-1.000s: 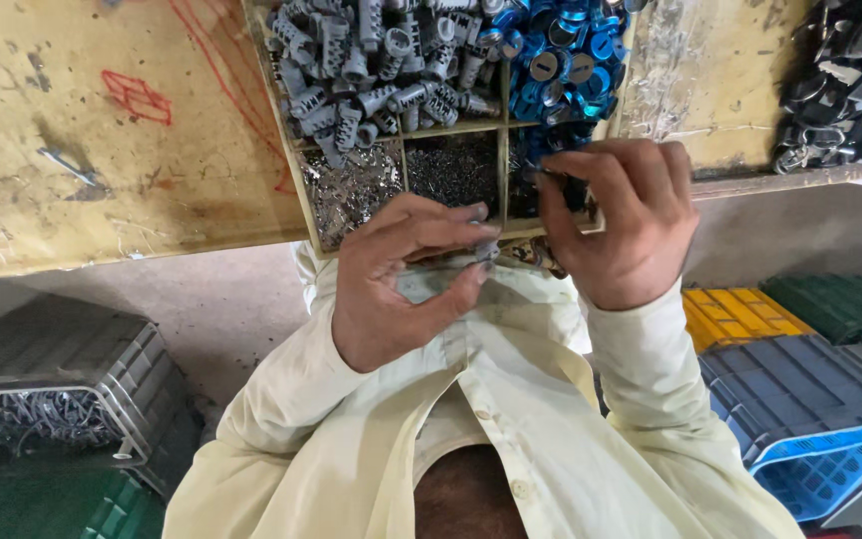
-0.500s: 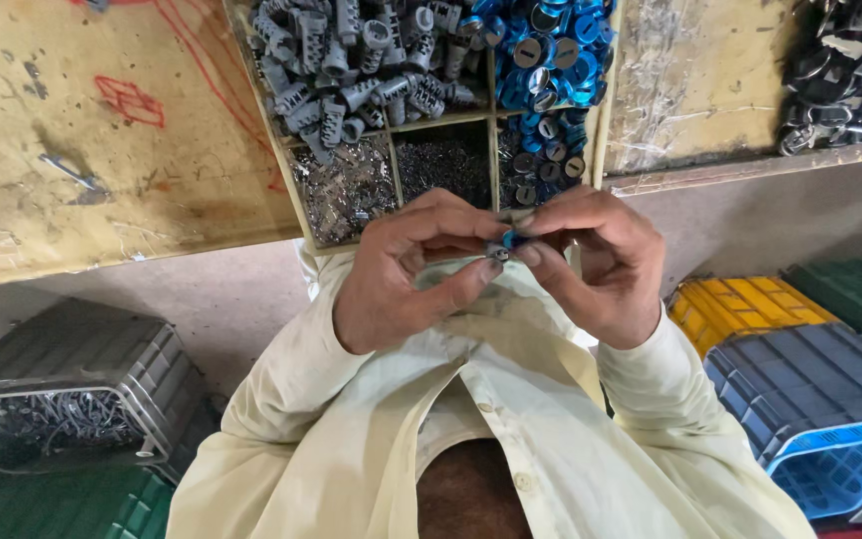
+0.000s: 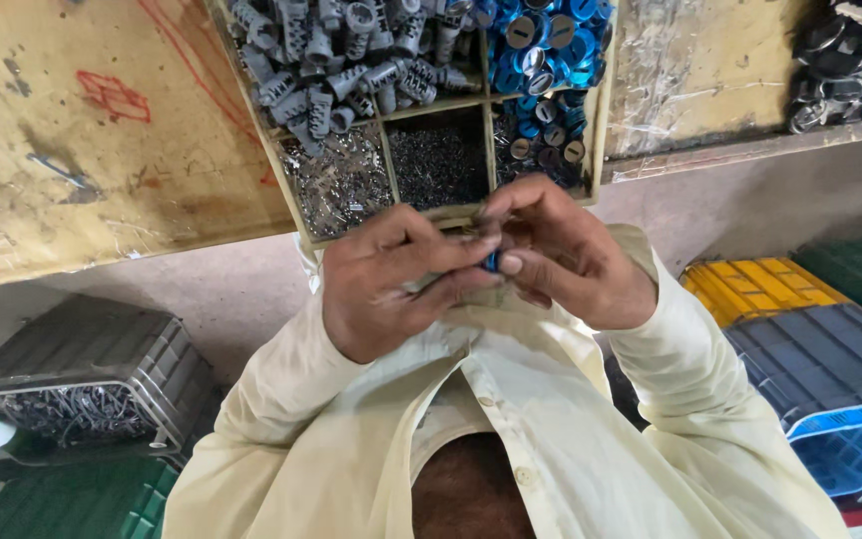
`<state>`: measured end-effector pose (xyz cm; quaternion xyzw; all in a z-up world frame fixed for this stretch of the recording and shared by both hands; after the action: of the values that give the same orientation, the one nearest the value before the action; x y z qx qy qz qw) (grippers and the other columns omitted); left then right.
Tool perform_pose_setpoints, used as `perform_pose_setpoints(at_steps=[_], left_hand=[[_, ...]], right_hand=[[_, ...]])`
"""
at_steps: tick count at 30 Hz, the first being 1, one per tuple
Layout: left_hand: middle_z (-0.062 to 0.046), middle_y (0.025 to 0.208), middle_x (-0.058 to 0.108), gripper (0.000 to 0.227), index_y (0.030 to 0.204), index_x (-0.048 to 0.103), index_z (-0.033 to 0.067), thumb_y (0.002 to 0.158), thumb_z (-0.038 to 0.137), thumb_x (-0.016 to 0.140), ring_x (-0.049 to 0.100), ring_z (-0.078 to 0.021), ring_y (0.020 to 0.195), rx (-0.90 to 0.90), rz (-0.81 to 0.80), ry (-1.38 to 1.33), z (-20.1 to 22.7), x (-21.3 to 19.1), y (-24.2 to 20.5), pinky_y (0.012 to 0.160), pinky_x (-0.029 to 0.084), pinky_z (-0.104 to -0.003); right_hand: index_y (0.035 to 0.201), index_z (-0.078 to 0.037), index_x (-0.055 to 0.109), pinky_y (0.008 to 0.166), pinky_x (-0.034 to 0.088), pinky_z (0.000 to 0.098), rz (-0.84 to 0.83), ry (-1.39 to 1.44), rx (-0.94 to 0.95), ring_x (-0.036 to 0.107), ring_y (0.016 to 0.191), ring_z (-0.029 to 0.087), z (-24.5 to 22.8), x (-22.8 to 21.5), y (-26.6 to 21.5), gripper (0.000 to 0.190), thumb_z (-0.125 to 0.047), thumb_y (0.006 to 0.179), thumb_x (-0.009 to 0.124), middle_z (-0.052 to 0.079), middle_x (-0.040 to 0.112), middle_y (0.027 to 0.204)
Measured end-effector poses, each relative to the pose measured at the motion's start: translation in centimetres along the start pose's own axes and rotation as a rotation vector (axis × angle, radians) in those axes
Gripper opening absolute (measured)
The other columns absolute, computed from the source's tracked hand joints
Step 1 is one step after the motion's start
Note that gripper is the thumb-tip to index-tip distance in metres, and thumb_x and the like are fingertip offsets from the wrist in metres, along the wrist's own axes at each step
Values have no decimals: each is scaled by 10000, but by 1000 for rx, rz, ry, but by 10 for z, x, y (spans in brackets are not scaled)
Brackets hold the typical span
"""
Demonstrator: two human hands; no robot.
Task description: The person assembles small lock components by hand, picking up a lock body, inserting a metal pin, and attaching a blue cap. The person repeats this process multiple times, placing the finished locks on the table.
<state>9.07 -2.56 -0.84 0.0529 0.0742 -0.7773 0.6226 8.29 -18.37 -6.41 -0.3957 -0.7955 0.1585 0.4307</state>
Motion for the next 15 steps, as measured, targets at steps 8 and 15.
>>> perform_pose_setpoints(at_steps=[8,15], left_hand=[[-70,1109,667,242,1223,732,41,983,34,766,688,-127,1004,-271,-247,-807,-50,33,-2,888,585,-261],[-72,1078,718,355,1220,725,58,885,8,829,734,-187,938,39,-124,-74,-12,-2,9,816,607,-287]], right_hand=[[1132,-64,727,821,545,319,11,-873,-604,660,940,194,-70,28,-14,257,-39,884,785,66,661,1027],[1084,-108,775,719,530,274,219,-943,-548,655,856,158,-75,22,-14,314,-54,799,894,90,659,986]])
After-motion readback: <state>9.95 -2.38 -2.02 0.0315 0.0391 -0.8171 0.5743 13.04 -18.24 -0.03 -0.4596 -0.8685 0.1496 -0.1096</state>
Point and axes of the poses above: each hand's wrist, its own y-axis towards the middle knuckle, its own x-axis out of the palm, z = x × y, the point moved 10 cm from there along y, towards the middle knuckle
